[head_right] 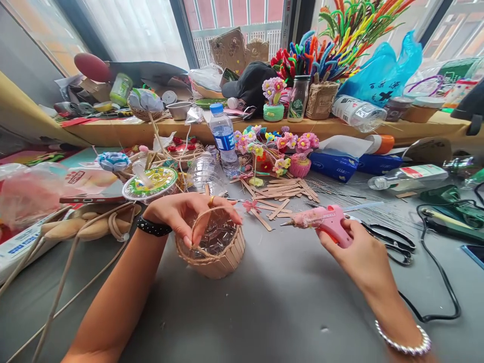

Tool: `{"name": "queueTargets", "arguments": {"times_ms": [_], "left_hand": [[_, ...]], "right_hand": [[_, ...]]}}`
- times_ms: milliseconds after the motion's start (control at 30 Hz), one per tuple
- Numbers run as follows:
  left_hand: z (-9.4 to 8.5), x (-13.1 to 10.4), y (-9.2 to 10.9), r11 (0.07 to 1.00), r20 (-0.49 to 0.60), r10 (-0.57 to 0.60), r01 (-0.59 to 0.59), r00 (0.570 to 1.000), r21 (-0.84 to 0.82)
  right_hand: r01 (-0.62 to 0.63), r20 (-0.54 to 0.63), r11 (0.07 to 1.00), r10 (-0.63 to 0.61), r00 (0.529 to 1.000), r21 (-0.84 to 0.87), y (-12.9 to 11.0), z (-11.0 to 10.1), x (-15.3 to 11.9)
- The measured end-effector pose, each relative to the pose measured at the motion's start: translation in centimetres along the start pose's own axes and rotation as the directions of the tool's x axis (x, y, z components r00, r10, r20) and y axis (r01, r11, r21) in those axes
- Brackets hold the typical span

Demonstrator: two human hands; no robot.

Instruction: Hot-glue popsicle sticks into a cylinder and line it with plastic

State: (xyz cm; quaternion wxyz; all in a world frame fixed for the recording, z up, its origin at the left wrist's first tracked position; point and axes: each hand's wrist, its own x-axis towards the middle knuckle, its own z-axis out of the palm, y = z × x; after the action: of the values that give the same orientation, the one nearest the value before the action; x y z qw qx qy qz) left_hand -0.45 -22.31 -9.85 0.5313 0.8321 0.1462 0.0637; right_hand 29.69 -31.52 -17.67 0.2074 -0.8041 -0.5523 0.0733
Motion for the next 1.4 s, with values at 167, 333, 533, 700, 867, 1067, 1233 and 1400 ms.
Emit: {"name": "queueTargets", "arguments": {"times_ms": [167,333,533,700,867,1067,1233,1400], "left_hand": [[0.2,0.2,0.0,1.0,-0.018,-0.021,0.02,1.0,-0.007],[0.3,0.2,-0.2,0.998,0.014,0.036,-0.035,0.999,-0.053],[0.1,0.3,0.0,0.995,0.043,-0.058,0.061,0.997,-0.073],[-0.1,0.2,-0.2,0.999,0.066,0.01,-0.007,0.998,-0.035],[-0.1,0.1,-0.5,0.999,0.081,0.009,-0.005,0.997,-0.048],[-0.2,0.1,-0.5,0.998,0.084,0.061,-0.058,0.995,-0.035],[-0.1,-0.2,-0.4,0.998,0.061,-0.014,0.017,0.998,-0.054],[-0.1,-0.1,-0.9,0.993,0.056,0.046,-0.039,0.997,-0.108]], "right_hand": [[0.058,0.038,0.993,-0.062,0.997,0.101,-1.2,0.5,-1.1],[0.095,-0.049,0.981,-0.088,0.995,0.171,-2.5,0.8,-2.9],[0.155,-0.194,0.974,-0.122,0.973,0.167,-3.6,1.7,-5.2],[0.165,-0.233,0.974,-0.127,0.964,0.152,-4.0,2.8,-6.3],[0.18,-0.228,0.978,-0.153,0.962,0.103,-4.5,3.0,-6.7],[0.219,-0.202,0.973,-0.202,0.958,0.065,-4.5,3.2,-6.8],[0.259,-0.208,0.962,-0.238,0.949,0.085,-4.2,3.5,-6.8],[0.33,-0.282,0.942,-0.3,0.911,0.064,-3.0,4.1,-6.0]]}}
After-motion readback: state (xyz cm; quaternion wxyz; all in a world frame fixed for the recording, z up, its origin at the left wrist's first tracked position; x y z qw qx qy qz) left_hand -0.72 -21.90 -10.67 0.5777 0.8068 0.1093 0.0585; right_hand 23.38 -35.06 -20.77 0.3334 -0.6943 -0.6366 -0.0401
